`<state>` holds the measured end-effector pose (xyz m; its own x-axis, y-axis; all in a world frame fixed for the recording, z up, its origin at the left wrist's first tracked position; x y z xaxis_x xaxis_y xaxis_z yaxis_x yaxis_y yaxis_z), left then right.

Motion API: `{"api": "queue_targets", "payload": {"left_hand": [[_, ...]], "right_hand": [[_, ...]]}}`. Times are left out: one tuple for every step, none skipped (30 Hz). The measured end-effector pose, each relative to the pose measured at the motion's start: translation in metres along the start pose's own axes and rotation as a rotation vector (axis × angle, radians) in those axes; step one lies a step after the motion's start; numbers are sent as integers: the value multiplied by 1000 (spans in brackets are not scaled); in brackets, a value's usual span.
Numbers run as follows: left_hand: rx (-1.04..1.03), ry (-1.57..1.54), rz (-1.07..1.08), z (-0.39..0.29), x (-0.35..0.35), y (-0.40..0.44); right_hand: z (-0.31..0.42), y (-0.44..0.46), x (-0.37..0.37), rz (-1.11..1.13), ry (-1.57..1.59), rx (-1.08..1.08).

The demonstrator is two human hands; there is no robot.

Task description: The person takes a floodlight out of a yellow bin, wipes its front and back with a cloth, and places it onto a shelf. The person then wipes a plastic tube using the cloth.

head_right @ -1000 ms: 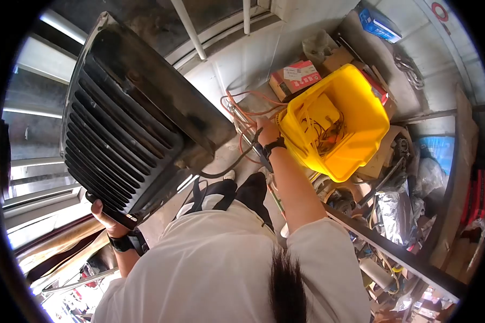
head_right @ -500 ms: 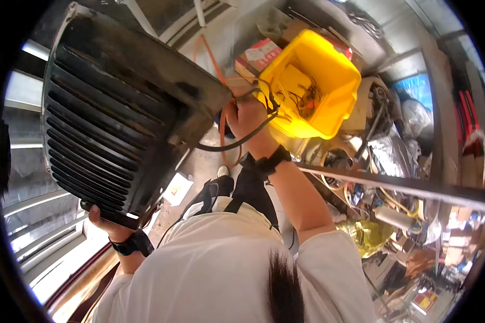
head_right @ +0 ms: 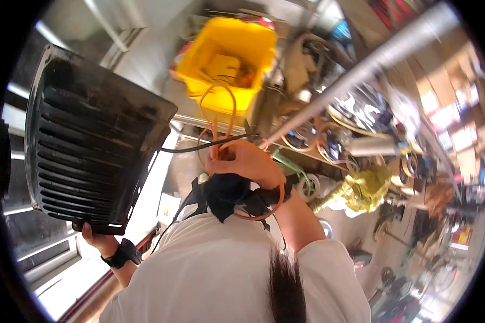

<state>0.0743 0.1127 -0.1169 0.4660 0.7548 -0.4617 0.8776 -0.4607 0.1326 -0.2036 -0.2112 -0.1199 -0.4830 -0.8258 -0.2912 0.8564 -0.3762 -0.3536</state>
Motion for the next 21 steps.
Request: {"api": "queue_targets", "payload": {"left_hand": [[22,16,39,6,-8,-11],[41,35,76,11,-19,-21],[25,91,97,13,-34,-32],[1,147,116,16,-56,-46],[-25,207,132,18,-79,-59],[-46,203,177,20,-105,-73],[-66,200,220,22,-132,-88],[-82,197,264,25,-154,-103],[-36,200,275,36,-164,-116],[-45,242,329,44,-174,-127],[-57,282,383,55,-183,-137],[-71,320,435,61,-191,-146],[-63,435,491,68,-199,-157],[-54,473,542,76,-212,-169],[-46,514,592,84,-226,-183],[-37,557,642,92,-238,-196],[34,516,673,102,-249,-209],[62,475,723,105,-270,-223],[8,564,826,106,-288,-235],[-54,649,925,109,-307,-247],[-101,726,1070,112,-328,-263]], "right_hand": [[-2,-24,4,32,50,17],[-6,-47,7,68,99,35],[-16,-67,20,20,46,64],[-26,-90,33,-46,192,54],[-38,-114,44,-107,341,43],[-55,-135,59,-176,404,6],[-72,-156,73,-247,469,-27],[-84,-173,88,-304,430,-24],[-97,-190,101,-364,393,-24],[-110,-208,115,-424,354,-26],[-127,-223,125,-421,400,-21],[-138,-240,132,-459,328,-44],[-146,-257,139,-492,253,-65],[-152,-273,146,-523,177,-86],[-147,-289,147,-528,96,-24],[-155,-303,148,-528,194,-29],[-163,-315,150,-527,293,-32],[-171,-327,149,-524,393,-35],[-177,-339,154,-578,489,40],[-183,-351,158,-626,581,121],[-181,-361,161,-646,678,188]]}}
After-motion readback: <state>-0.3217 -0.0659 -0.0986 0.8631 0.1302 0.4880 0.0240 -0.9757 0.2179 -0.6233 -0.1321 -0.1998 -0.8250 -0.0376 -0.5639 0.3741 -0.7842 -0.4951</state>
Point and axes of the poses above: each hand's wrist, its own y-axis towards the middle knuckle, its own x-axis out of the back of the hand, z = x × y, the point moved 10 cm from there along y, towards the middle knuckle, and after that the axes turned 3 degrees about -x, right-handed, at the moved point
